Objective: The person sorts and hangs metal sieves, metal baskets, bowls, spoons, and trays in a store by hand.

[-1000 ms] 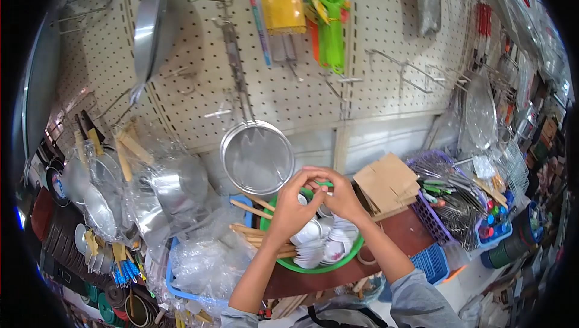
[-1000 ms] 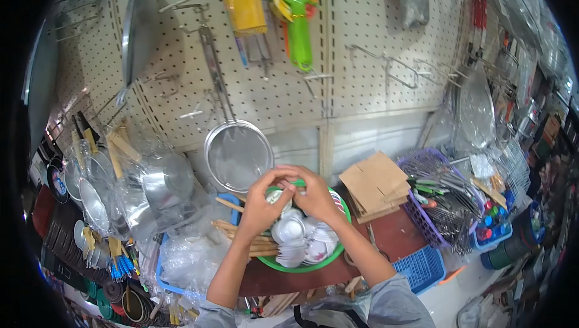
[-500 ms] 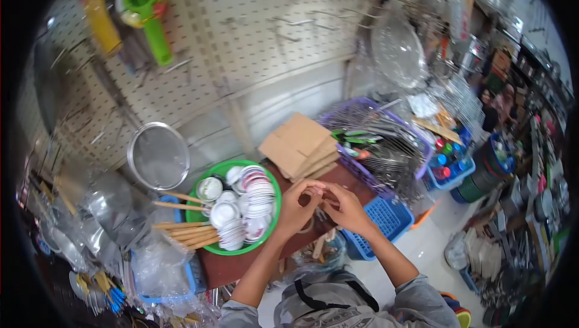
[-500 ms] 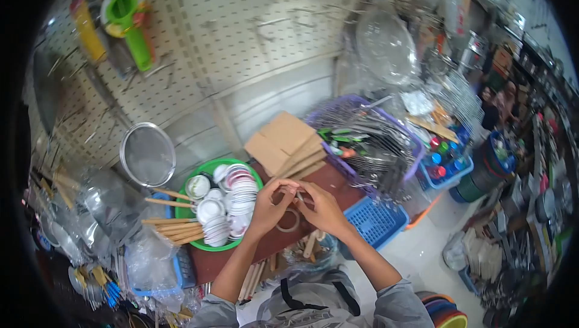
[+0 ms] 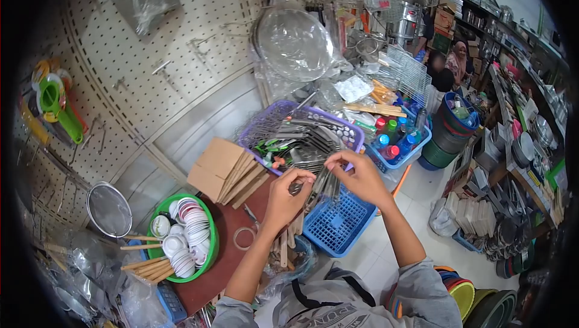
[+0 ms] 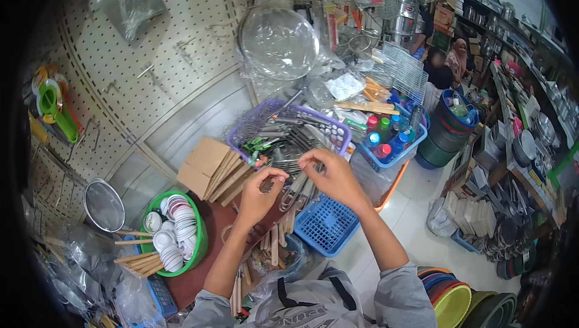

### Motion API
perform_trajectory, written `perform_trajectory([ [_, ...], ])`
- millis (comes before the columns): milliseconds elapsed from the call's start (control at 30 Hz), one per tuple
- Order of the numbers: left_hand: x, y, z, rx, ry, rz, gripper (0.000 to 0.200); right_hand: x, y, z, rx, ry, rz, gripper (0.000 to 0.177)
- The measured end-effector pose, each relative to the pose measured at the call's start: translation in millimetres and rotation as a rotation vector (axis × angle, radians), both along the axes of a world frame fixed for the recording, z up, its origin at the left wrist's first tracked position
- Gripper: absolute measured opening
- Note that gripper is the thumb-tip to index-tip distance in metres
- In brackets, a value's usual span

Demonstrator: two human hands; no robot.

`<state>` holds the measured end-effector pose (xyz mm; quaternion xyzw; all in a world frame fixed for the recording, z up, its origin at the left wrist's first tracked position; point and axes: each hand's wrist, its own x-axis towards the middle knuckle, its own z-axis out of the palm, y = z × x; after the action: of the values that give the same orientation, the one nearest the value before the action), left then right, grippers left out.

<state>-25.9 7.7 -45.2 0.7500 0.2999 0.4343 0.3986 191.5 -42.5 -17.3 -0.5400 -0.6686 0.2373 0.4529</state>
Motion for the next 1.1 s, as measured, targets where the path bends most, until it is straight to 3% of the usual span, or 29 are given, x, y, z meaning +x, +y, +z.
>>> perform_trajectory([
  [33,11,2,1,0.004,0.025,-0.006,0.014,16,8,-7,0.003,-0.037,-0.013,0.022],
  [67,20,7,-4,0.026,0.061,-0.019,0.017,25,17,-14,0.031,0.118,-0.043,0.017],
  [167,47,12,-2,0.058,0.282,0.023,0.021,67,41,-24,-0.203,0.38,-0.09,0.019],
  [200,52,15,-7,0.164,0.336,0.057,0.022,82,54,-39,-0.142,0.337,-0.062,0.02],
  [300,61,12,5,0.098,0.626,0.008,0.021,127,88,-75,-0.18,-0.116,0.074,0.02],
  [433,71,8,-3,0.236,0.846,0.067,0.029,136,116,-104,-0.158,-0.428,0.463,0.028],
  [467,72,10,-7,0.25,0.874,0.065,0.031,134,119,-107,-0.242,-0.316,0.516,0.039],
  [600,78,1,-13,0.29,0.99,0.105,0.04,125,123,-111,-0.126,-0.473,0.472,0.047],
  [900,85,-24,-32,0.367,1.035,0.228,0.048,127,135,-122,0.071,-0.551,0.55,0.034],
  [967,84,-27,-45,0.5,1.017,0.27,0.043,131,135,-119,0.085,-0.464,0.569,0.032],
  [1100,83,-33,-40,0.521,1.053,0.243,0.039,130,132,-125,0.187,-0.299,0.568,0.026],
])
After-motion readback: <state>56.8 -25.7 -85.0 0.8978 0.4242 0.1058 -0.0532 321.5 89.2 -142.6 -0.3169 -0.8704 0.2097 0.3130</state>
